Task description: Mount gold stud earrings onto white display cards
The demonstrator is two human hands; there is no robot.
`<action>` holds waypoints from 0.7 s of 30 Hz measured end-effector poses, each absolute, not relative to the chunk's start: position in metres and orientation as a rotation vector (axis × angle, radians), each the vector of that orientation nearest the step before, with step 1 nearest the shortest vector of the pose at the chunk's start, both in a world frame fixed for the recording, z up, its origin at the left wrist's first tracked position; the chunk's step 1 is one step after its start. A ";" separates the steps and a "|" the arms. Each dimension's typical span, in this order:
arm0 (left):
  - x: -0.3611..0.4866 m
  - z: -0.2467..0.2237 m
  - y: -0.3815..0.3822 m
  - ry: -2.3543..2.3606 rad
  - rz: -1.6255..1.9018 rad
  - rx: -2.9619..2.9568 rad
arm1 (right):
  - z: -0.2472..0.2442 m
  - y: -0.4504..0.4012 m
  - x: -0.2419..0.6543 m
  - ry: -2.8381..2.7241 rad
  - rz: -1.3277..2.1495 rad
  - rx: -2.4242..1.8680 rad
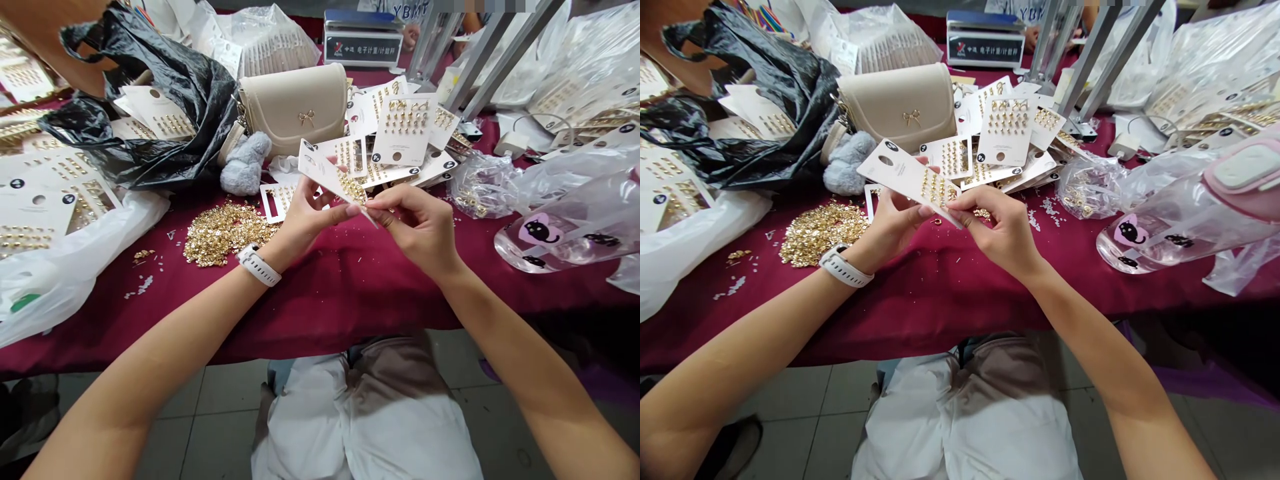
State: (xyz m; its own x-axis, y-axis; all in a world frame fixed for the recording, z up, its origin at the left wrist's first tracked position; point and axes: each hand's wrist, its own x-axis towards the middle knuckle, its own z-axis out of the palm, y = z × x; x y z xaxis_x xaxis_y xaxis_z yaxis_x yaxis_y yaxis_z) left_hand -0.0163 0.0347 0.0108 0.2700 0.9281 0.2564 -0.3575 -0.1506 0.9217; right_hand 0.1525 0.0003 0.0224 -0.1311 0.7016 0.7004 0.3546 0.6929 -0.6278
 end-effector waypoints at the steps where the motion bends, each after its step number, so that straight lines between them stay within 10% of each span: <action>1: -0.016 0.011 0.035 0.626 1.258 1.235 | 0.023 0.000 0.152 -1.747 0.365 -0.844; 21: -0.018 0.012 0.036 0.616 1.394 1.181 | 0.019 0.004 0.157 -1.964 -0.077 -0.818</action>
State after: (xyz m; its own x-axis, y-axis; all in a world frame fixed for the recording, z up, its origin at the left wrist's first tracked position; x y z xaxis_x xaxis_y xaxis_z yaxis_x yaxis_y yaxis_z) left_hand -0.0177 0.0359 0.0116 0.1566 0.9415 0.2983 -0.4134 -0.2117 0.8856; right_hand 0.1570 0.0042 0.0194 -0.3036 0.5115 0.8038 0.5731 0.7720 -0.2748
